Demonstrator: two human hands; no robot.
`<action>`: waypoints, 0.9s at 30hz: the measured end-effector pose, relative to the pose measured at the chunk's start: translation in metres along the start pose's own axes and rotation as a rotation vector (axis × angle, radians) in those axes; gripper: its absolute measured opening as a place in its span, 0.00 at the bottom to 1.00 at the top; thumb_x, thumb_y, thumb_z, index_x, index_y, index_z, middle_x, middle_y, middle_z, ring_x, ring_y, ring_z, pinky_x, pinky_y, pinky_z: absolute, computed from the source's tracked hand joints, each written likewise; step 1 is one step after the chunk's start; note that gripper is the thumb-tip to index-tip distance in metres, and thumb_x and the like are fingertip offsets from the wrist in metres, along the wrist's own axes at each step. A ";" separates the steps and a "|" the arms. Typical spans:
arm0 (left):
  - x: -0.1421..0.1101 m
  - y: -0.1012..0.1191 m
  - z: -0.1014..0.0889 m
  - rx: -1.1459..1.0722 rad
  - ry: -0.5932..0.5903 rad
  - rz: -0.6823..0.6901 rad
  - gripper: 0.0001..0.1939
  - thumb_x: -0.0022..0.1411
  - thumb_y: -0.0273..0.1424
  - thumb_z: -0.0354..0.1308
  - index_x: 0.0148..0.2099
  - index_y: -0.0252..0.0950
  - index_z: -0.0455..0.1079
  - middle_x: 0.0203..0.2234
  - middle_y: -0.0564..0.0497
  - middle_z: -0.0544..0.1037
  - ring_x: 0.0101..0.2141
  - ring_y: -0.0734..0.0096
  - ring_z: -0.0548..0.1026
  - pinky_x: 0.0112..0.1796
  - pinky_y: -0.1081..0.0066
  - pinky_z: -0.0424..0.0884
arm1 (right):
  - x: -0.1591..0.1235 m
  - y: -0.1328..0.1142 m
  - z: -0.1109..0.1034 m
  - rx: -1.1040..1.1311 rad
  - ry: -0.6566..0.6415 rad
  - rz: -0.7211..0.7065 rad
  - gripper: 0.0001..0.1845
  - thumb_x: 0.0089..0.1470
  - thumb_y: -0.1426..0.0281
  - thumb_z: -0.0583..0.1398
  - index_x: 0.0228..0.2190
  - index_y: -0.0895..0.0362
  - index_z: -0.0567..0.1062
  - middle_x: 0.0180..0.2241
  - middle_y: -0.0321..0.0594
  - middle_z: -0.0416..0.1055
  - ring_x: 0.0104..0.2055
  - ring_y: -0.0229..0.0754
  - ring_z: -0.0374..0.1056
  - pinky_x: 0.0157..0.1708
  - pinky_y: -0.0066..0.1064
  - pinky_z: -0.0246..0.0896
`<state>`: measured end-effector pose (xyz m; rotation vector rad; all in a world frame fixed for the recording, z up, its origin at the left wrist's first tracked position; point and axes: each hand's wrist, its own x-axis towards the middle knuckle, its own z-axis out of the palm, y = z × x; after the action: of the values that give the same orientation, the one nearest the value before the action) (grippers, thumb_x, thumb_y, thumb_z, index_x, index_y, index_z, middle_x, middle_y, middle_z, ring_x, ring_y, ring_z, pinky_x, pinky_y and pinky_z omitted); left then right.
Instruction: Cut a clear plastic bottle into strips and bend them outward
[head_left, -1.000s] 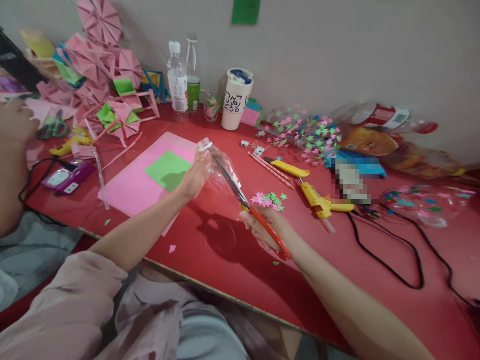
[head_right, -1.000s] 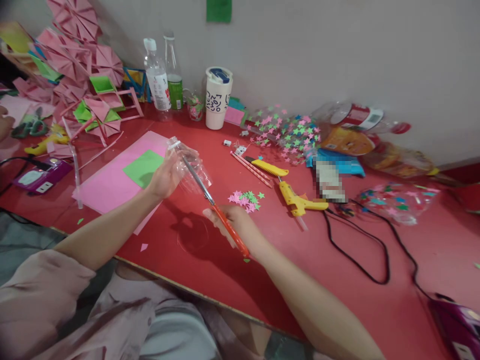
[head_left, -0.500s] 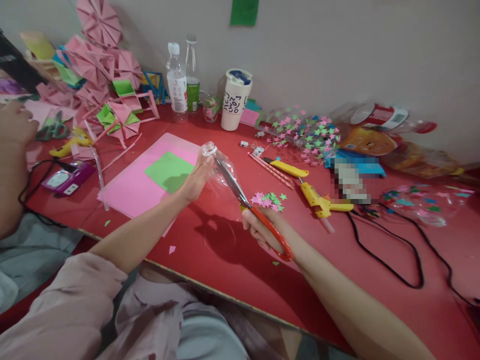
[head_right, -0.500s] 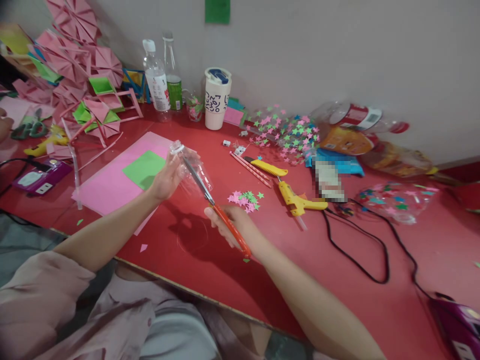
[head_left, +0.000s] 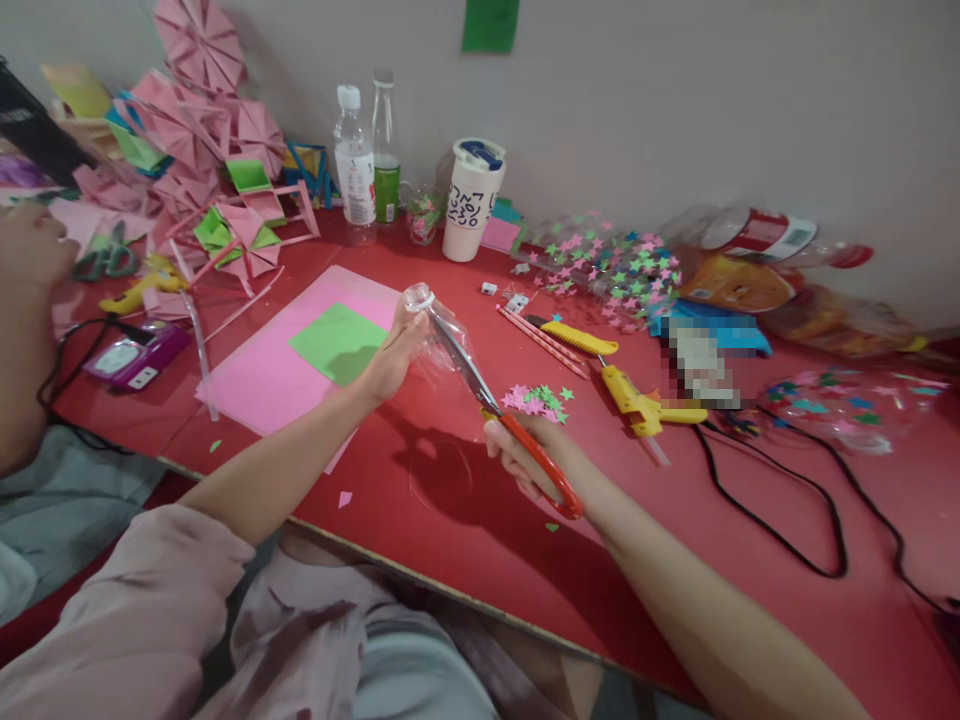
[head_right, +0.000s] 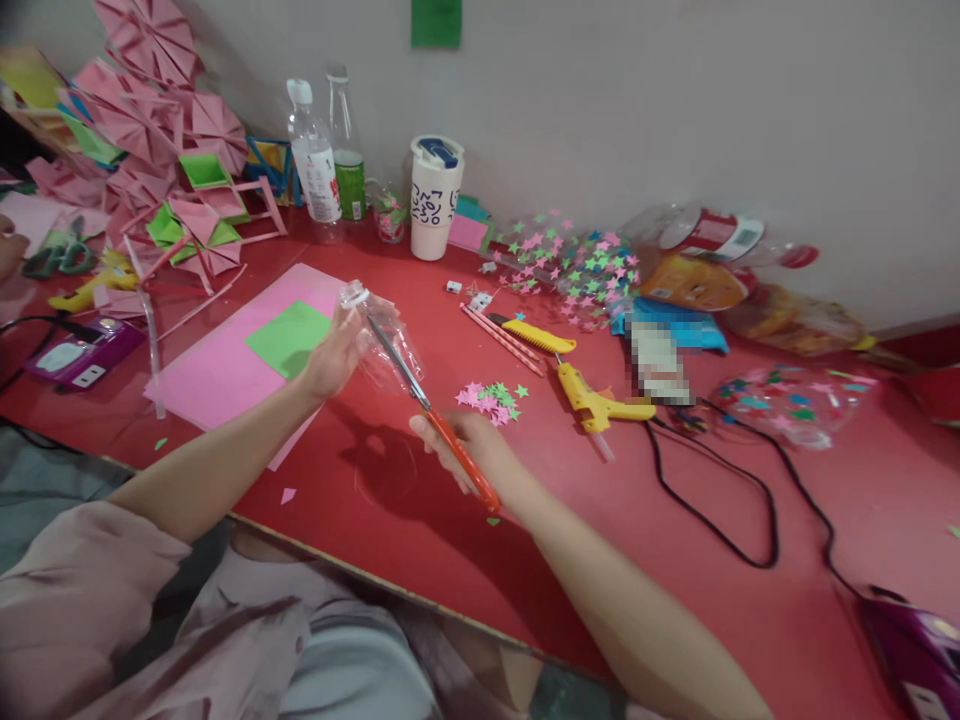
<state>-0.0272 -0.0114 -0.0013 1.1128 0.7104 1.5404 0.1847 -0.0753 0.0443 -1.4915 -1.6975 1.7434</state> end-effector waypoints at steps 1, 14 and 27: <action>0.000 -0.001 0.000 0.014 -0.012 0.001 0.22 0.58 0.51 0.59 0.47 0.42 0.66 0.48 0.46 0.75 0.59 0.53 0.69 0.61 0.48 0.60 | 0.000 0.000 0.000 -0.017 0.004 -0.005 0.31 0.45 0.39 0.61 0.22 0.54 0.65 0.10 0.23 0.53 0.09 0.29 0.50 0.10 0.23 0.49; -0.007 -0.003 0.008 0.032 -0.029 -0.048 0.24 0.59 0.53 0.57 0.49 0.42 0.65 0.49 0.47 0.77 0.58 0.56 0.70 0.63 0.48 0.57 | -0.005 -0.011 0.005 0.006 0.044 0.087 0.27 0.48 0.43 0.61 0.21 0.53 0.63 0.09 0.22 0.51 0.09 0.28 0.47 0.09 0.22 0.46; -0.007 -0.002 0.009 0.002 -0.054 -0.085 0.26 0.55 0.46 0.65 0.52 0.44 0.63 0.46 0.48 0.77 0.57 0.56 0.72 0.60 0.49 0.61 | -0.002 -0.006 0.002 -0.041 -0.016 -0.025 0.32 0.46 0.37 0.58 0.21 0.54 0.64 0.09 0.23 0.53 0.08 0.29 0.50 0.09 0.23 0.45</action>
<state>-0.0186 -0.0184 -0.0016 1.1079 0.7136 1.4326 0.1810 -0.0758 0.0501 -1.4704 -1.7624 1.7219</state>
